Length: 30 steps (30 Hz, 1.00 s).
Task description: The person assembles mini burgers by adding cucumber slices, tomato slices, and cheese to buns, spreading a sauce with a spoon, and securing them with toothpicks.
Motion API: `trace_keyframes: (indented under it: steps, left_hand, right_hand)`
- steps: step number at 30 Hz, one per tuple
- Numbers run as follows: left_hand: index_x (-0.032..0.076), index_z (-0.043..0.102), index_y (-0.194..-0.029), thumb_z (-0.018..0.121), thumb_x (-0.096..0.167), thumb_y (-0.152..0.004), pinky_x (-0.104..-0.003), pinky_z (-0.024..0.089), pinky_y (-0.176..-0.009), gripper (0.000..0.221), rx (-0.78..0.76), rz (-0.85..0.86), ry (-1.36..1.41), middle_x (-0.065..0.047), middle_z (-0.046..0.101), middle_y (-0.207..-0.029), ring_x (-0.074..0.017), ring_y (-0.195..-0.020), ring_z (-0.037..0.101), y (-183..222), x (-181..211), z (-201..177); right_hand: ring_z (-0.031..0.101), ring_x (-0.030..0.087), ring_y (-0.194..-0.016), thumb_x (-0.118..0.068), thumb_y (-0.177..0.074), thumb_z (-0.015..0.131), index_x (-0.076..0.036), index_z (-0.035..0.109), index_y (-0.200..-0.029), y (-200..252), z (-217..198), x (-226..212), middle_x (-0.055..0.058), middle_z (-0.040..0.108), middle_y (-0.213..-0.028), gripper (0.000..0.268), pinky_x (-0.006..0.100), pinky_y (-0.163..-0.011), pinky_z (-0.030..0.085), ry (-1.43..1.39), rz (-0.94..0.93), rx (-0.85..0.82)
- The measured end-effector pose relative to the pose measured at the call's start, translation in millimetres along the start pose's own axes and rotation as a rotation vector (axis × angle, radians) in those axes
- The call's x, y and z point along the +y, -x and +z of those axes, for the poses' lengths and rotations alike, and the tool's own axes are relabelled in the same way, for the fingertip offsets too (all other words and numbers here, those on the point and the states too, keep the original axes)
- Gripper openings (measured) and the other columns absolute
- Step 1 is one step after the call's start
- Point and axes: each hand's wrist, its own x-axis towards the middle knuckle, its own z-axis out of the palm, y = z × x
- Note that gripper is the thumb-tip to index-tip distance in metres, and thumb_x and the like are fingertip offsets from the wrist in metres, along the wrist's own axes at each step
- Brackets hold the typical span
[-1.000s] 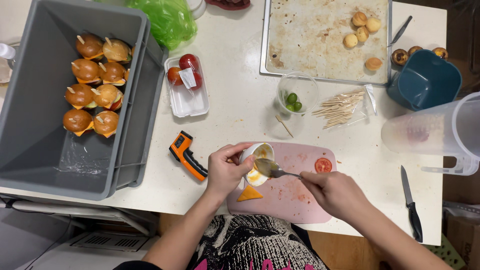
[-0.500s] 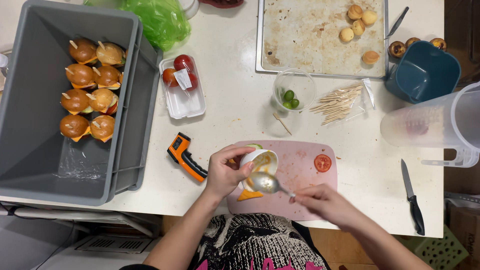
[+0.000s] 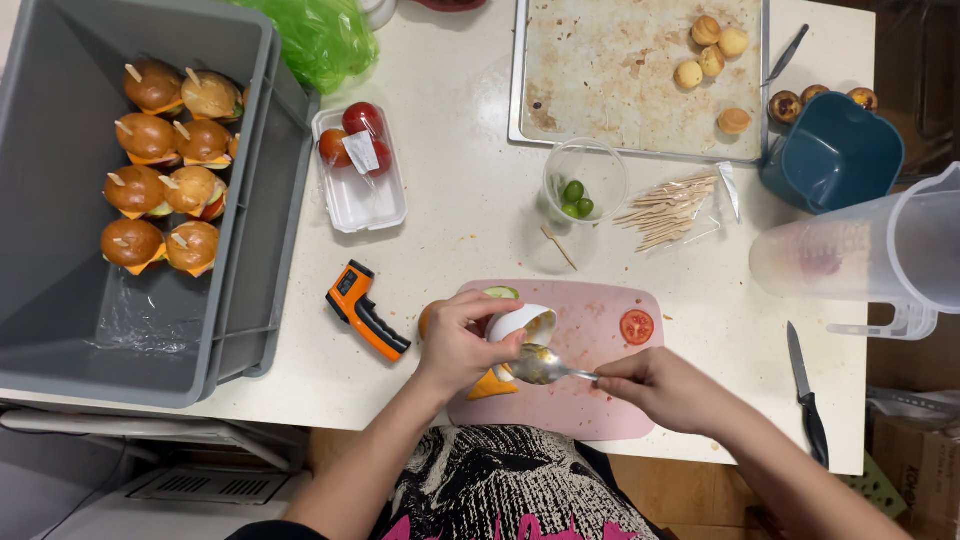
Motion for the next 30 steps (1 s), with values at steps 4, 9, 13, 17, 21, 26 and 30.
trace_keyframes:
  steps: [4, 9, 13, 17, 21, 26, 30]
  left_hand:
    - [0.002, 0.081, -0.106, 0.085, 0.008, -0.073, -0.019, 0.05, -0.058, 0.033, 0.061, -0.074, -0.06, -0.005, 0.077, -0.095, -0.0066, -0.068, 0.061, 3.9, -6.6, -0.7]
    - [0.0, 0.079, -0.109, 0.081, 0.008, -0.081, -0.017, 0.051, -0.062, 0.03, 0.108, -0.065, 0.127, -0.003, 0.076, -0.102, -0.0042, -0.076, 0.062, 4.8, -17.5, 3.6]
    - [-0.002, 0.075, -0.118, 0.08, 0.007, -0.087, -0.018, 0.053, -0.07, 0.032, 0.138, -0.027, 0.25, -0.006, 0.072, -0.11, -0.0062, -0.083, 0.062, 2.9, -26.1, 6.4]
    - [-0.004, 0.073, -0.122, 0.079, 0.004, -0.089, -0.02, 0.058, -0.074, 0.034, 0.107, -0.008, 0.293, -0.008, 0.069, -0.11, -0.0084, -0.089, 0.064, 5.4, -25.8, -2.3]
    - [-0.005, 0.069, -0.127, 0.077, 0.003, -0.089, -0.025, 0.062, -0.081, 0.04, 0.121, -0.117, 0.286, -0.007, 0.065, -0.11, -0.0108, -0.092, 0.065, 7.4, -19.5, -0.6]
    - [-0.007, 0.065, -0.13, 0.076, 0.002, -0.089, -0.03, 0.064, -0.091, 0.043, 0.126, -0.145, 0.316, -0.009, 0.062, -0.12, -0.0147, -0.102, 0.066, 17.1, -15.6, 9.0]
    - [-0.007, 0.061, -0.133, 0.077, 0.002, -0.087, -0.03, 0.063, -0.095, 0.05, 0.142, -0.128, 0.273, -0.01, 0.055, -0.122, -0.0177, -0.108, 0.067, 23.1, -18.0, 12.9]
  right_hand:
    - [0.039, 0.007, -0.048, -0.025, -0.094, 0.07, -0.007, 0.087, -0.105, -13.5, 35.2, 42.9, -0.004, 0.051, -0.054, 0.027, 0.027, -0.045, 0.031, -0.311, 0.116, -0.077]
    - [0.024, 0.006, -0.041, -0.02, -0.101, 0.064, -0.003, 0.075, -0.101, -14.5, 82.6, 58.3, -0.007, 0.035, -0.051, 0.02, 0.026, -0.038, 0.017, -1.101, 0.218, -0.238]
    - [0.021, 0.005, -0.038, -0.02, -0.1, 0.06, -0.007, 0.071, -0.1, -4.4, 94.9, 65.7, -0.008, 0.032, -0.05, 0.017, 0.025, -0.035, 0.015, -1.429, 0.228, -0.358]
    - [0.024, 0.005, -0.041, -0.02, -0.1, 0.06, -0.002, 0.072, -0.102, 13.7, 63.3, 75.1, -0.009, 0.03, -0.052, 0.021, 0.024, -0.036, 0.018, -1.229, 0.131, -0.115]
    - [0.038, 0.004, -0.059, -0.021, -0.095, 0.067, -0.003, 0.085, -0.112, 26.2, 51.1, 58.7, -0.008, 0.049, -0.062, 0.03, 0.024, -0.051, 0.034, -0.453, 0.051, 0.299]
    - [0.045, 0.007, -0.058, -0.025, -0.093, 0.068, -0.005, 0.081, -0.113, 17.0, 40.5, 37.1, -0.002, 0.06, -0.062, 0.031, 0.026, -0.052, 0.04, -0.185, 0.088, 0.397]
    - [0.049, 0.005, -0.059, -0.025, -0.092, 0.067, -0.006, 0.081, -0.113, 9.9, 44.6, 41.4, -0.004, 0.065, -0.064, 0.031, 0.025, -0.053, 0.043, -0.18, 0.093, 0.366]
